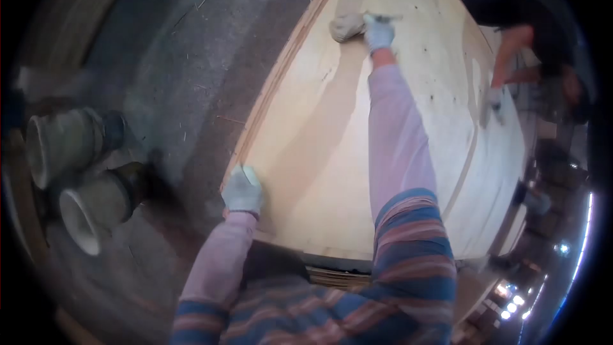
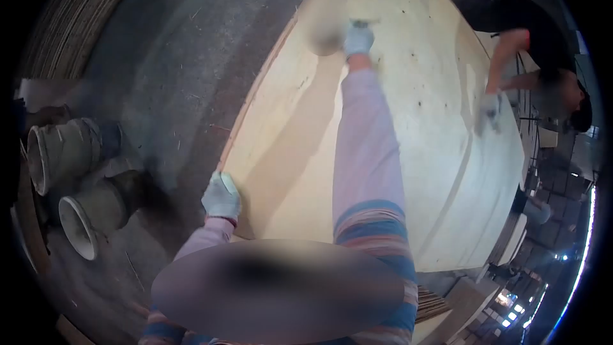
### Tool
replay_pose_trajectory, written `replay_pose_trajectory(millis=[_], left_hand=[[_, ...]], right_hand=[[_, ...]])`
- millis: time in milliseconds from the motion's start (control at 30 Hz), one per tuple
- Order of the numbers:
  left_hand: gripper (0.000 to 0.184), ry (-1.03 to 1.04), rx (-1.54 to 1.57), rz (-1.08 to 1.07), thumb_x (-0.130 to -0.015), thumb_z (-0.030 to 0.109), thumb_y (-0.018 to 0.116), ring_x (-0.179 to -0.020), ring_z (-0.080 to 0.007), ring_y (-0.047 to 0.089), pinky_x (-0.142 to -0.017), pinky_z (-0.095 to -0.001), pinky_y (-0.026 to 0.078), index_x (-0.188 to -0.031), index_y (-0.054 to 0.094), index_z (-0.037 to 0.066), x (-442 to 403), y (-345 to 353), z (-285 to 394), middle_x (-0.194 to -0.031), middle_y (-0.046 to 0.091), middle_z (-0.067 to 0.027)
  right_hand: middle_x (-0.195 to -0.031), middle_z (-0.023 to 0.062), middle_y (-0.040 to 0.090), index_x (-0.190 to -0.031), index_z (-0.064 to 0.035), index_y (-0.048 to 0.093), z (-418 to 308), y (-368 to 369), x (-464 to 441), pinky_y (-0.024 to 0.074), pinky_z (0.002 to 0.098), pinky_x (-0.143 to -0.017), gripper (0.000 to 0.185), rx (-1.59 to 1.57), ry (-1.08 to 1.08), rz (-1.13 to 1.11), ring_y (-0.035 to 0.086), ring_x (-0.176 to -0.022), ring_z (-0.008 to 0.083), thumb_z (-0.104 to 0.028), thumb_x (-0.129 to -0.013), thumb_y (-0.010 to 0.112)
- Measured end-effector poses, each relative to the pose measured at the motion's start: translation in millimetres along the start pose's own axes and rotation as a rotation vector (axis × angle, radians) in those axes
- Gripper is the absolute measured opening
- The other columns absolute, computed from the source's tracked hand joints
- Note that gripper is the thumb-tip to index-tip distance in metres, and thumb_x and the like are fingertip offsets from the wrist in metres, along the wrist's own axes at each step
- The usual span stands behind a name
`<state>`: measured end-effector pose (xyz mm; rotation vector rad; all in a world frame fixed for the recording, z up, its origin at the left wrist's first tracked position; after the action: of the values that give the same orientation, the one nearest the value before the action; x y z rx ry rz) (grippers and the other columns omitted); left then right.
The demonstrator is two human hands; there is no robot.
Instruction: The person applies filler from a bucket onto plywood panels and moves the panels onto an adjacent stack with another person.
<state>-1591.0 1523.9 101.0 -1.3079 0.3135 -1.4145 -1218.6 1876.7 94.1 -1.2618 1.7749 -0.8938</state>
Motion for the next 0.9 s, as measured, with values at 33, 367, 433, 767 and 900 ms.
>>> replay_pose_trajectory(millis=[33,367,433,767,900], left_hand=[[0.041,0.032,0.023,0.035,-0.096,0.031,0.033,-0.092,-0.0423,0.061,-0.082,-0.0483,0.047,-0.113,0.054,0.000,-3.2,8.1,-5.6,-0.101,0.063,-0.0255],[0.043,0.100,0.132,-0.081,-0.096,0.034,0.033,-0.091,-0.0397,0.062,-0.078,-0.0472,0.049,-0.109,0.055,-0.001,1.7,-11.0,-12.0,-0.098,0.063,-0.0262],[0.039,0.182,0.137,-0.111,-0.095,0.034,0.036,-0.091,-0.0368,0.063,-0.072,-0.0482,0.049,-0.096,0.056,0.001,-5.8,-9.4,-20.4,-0.098,0.062,-0.0269],[0.046,-0.184,0.719,-0.746,-0.094,0.041,0.050,-0.103,-0.0222,0.058,-0.088,-0.0351,0.046,-0.118,0.057,0.002,-103.2,-28.3,-355.3,-0.115,0.061,-0.0108],[0.043,-0.217,0.473,-0.647,-0.095,0.030,0.050,-0.103,-0.0217,0.060,-0.086,-0.0327,0.047,-0.120,0.055,-0.004,-122.3,-88.7,-493.5,-0.112,0.062,-0.0130]], right_hand=[[-0.091,0.0128,0.070,-0.095,-0.0005,0.068,-4.1,-1.7,-22.4,0.0515,0.0364,-0.075,0.035,-0.239,0.061,0.069,0.066,-0.083,0.0287,-0.033,-0.083,0.063],[-0.102,0.0109,0.068,-0.110,-0.0229,0.069,-168.5,-54.4,230.1,0.0486,0.0305,-0.084,0.026,0.089,0.234,-0.685,0.065,-0.097,0.0222,-0.036,-0.090,0.057],[-0.101,0.0127,0.068,-0.106,-0.0197,0.070,-188.5,-43.8,311.3,0.0499,0.0314,-0.080,0.019,-0.068,0.097,-0.473,0.065,-0.093,0.0263,-0.022,-0.089,0.060],[-0.086,0.0065,0.068,-0.106,-0.0013,0.065,-305.7,-27.0,534.1,0.0501,0.0296,-0.081,0.023,-0.518,0.427,-0.058,0.064,-0.088,0.0180,-0.017,-0.089,0.060],[-0.095,0.0068,0.066,-0.108,-0.0031,0.064,-286.3,-45.1,507.6,0.0481,0.0348,-0.086,0.028,-0.908,0.779,0.077,0.062,-0.094,0.0214,-0.024,-0.090,0.057]])
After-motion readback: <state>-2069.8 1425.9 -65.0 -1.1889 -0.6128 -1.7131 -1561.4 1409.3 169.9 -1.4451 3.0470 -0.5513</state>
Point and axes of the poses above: each hand's wrist, its own x-axis away from the middle knuckle, its own y-axis out of the palm, z = x × y, the point moved 2 cm from there along -x, towards the middle knuckle
